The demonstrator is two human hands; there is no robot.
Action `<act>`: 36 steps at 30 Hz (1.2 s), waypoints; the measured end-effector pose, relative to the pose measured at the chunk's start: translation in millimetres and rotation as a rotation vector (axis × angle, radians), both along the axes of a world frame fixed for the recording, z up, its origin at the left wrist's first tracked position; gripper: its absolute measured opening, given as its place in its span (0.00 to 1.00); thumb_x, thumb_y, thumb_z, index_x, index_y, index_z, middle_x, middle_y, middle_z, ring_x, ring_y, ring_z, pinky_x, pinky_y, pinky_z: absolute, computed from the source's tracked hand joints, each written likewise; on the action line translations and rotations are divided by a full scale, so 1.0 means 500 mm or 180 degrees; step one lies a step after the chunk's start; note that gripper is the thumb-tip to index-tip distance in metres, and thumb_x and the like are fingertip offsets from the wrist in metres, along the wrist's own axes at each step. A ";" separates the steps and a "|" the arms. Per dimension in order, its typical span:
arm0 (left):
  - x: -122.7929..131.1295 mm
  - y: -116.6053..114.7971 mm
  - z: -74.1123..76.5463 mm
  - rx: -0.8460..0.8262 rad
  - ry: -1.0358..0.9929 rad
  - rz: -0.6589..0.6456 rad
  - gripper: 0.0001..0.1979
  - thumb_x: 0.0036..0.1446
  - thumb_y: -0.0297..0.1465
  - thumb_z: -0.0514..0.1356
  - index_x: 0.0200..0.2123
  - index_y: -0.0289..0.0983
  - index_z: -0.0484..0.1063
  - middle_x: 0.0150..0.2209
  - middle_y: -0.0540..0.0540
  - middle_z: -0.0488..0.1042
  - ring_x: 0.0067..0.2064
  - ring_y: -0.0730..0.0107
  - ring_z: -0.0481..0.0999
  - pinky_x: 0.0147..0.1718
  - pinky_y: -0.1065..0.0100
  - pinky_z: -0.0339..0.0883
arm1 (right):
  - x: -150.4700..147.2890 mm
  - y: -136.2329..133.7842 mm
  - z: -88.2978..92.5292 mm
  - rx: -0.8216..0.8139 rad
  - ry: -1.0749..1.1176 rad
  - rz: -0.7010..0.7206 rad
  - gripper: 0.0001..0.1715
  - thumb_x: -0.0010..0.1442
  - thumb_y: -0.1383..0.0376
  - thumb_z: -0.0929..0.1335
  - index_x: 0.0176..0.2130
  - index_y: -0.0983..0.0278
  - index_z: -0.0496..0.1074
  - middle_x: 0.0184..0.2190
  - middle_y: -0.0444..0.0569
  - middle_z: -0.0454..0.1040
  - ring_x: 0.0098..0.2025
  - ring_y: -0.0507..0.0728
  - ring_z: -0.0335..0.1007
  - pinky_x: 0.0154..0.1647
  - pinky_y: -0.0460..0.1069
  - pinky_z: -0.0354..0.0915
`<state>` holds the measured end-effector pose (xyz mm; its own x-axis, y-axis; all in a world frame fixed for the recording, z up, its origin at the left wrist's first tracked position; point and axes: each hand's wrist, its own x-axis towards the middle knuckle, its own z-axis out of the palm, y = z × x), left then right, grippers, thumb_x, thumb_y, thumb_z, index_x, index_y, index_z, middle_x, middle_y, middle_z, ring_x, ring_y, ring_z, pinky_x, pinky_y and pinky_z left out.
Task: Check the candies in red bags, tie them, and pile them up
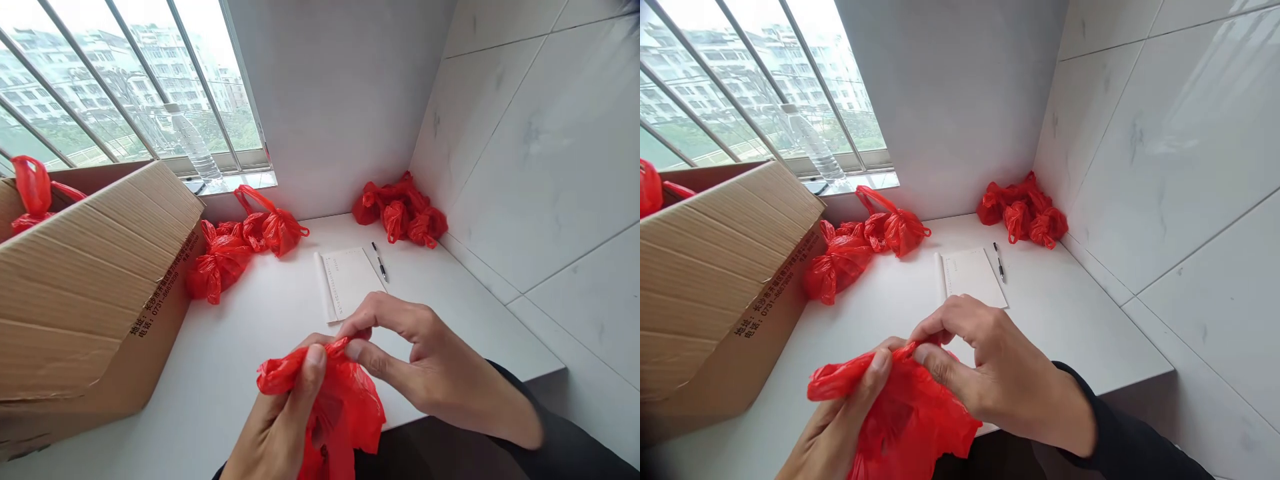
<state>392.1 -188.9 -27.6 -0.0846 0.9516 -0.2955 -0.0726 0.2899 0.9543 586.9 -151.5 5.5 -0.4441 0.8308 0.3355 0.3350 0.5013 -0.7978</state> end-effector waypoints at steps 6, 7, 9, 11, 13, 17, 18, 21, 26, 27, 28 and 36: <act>-0.025 0.034 0.003 -0.0276 -0.1099 -0.0626 0.28 0.60 0.51 0.67 0.60 0.47 0.72 0.36 0.49 0.81 0.27 0.71 0.73 0.30 0.70 0.72 | -0.014 -0.019 -0.018 0.0012 0.0382 0.0128 0.05 0.68 0.68 0.72 0.45 0.59 0.78 0.39 0.43 0.79 0.44 0.52 0.77 0.50 0.47 0.71; -0.027 0.036 0.004 -0.0291 -0.1211 -0.0664 0.27 0.61 0.49 0.66 0.61 0.48 0.71 0.35 0.49 0.80 0.27 0.71 0.73 0.29 0.71 0.71 | -0.017 -0.025 -0.020 0.0038 0.0403 0.0250 0.06 0.67 0.68 0.72 0.45 0.60 0.78 0.40 0.44 0.79 0.45 0.53 0.77 0.52 0.48 0.71; -0.028 0.038 0.004 -0.0190 -0.1260 -0.0758 0.21 0.62 0.47 0.66 0.55 0.46 0.74 0.35 0.50 0.79 0.29 0.71 0.74 0.29 0.73 0.70 | -0.023 -0.034 -0.026 0.0075 0.0376 0.0436 0.05 0.68 0.68 0.73 0.45 0.60 0.80 0.41 0.46 0.77 0.49 0.54 0.76 0.57 0.49 0.70; -0.031 0.039 0.002 0.0059 -0.1091 -0.0898 0.14 0.61 0.45 0.68 0.44 0.43 0.77 0.34 0.51 0.77 0.33 0.72 0.74 0.32 0.75 0.70 | -0.028 -0.035 -0.036 0.0139 0.0291 0.0509 0.06 0.66 0.66 0.74 0.45 0.58 0.80 0.48 0.48 0.74 0.56 0.55 0.74 0.62 0.49 0.68; -0.036 0.040 0.001 0.0370 -0.0783 -0.1076 0.13 0.59 0.44 0.69 0.36 0.42 0.76 0.32 0.52 0.73 0.34 0.73 0.72 0.33 0.76 0.69 | -0.030 -0.027 -0.052 0.0272 0.0176 0.0510 0.20 0.59 0.66 0.78 0.51 0.56 0.78 0.57 0.50 0.70 0.65 0.59 0.66 0.66 0.51 0.65; -0.052 0.040 -0.002 0.0911 0.0044 -0.1335 0.13 0.62 0.42 0.68 0.32 0.41 0.73 0.29 0.53 0.71 0.31 0.75 0.70 0.31 0.76 0.67 | -0.031 0.008 -0.093 0.0182 -0.0032 0.0592 0.60 0.47 0.66 0.83 0.70 0.57 0.59 0.65 0.56 0.65 0.69 0.65 0.61 0.67 0.58 0.65; -0.056 0.040 -0.006 0.1083 0.0287 -0.1405 0.11 0.64 0.41 0.65 0.33 0.42 0.72 0.30 0.53 0.72 0.30 0.75 0.70 0.30 0.76 0.67 | -0.031 0.015 -0.101 -0.0015 -0.0019 0.0601 0.58 0.50 0.66 0.81 0.71 0.57 0.57 0.61 0.55 0.70 0.63 0.63 0.68 0.63 0.57 0.68; -0.067 0.047 -0.033 0.1836 0.1220 -0.1479 0.03 0.68 0.32 0.58 0.40 0.45 0.71 0.33 0.54 0.75 0.31 0.76 0.73 0.30 0.77 0.68 | -0.029 0.028 -0.110 -0.0679 0.0097 0.0416 0.34 0.60 0.68 0.75 0.63 0.57 0.68 0.43 0.45 0.77 0.41 0.55 0.76 0.49 0.52 0.72; -0.065 0.064 -0.095 0.3069 0.2576 -0.0451 0.20 0.61 0.17 0.55 0.50 0.44 0.71 0.44 0.52 0.77 0.40 0.78 0.78 0.40 0.79 0.70 | -0.029 0.031 -0.112 -0.1470 0.0499 0.0549 0.29 0.67 0.57 0.73 0.64 0.56 0.67 0.34 0.41 0.71 0.36 0.53 0.68 0.42 0.50 0.66; -0.063 0.065 -0.102 0.3225 0.2638 -0.0340 0.21 0.61 0.15 0.55 0.52 0.42 0.72 0.47 0.50 0.77 0.45 0.77 0.79 0.44 0.80 0.70 | -0.030 0.033 -0.117 -0.1684 0.0661 0.0686 0.30 0.70 0.53 0.70 0.66 0.56 0.64 0.32 0.40 0.68 0.33 0.52 0.64 0.40 0.50 0.63; -0.061 0.066 -0.107 0.3351 0.2671 -0.0314 0.23 0.61 0.14 0.55 0.53 0.41 0.72 0.50 0.48 0.76 0.50 0.76 0.78 0.48 0.79 0.70 | -0.032 0.036 -0.125 -0.1875 0.0814 0.0805 0.29 0.73 0.50 0.67 0.67 0.56 0.62 0.30 0.39 0.65 0.31 0.52 0.60 0.37 0.49 0.61; -0.073 0.071 -0.120 0.3579 0.3151 -0.0975 0.30 0.71 0.21 0.55 0.72 0.44 0.60 0.69 0.42 0.63 0.67 0.66 0.65 0.62 0.69 0.66 | -0.038 0.062 -0.158 -0.2147 0.1244 0.0912 0.25 0.69 0.44 0.69 0.40 0.63 0.69 0.31 0.41 0.65 0.31 0.51 0.59 0.34 0.48 0.57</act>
<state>355.6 -153.5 -87.7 0.4278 0.6541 0.6238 0.6321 -0.7098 0.3108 567.8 -120.7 -73.5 -0.6239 0.7813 -0.0201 -0.0967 -0.1026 -0.9900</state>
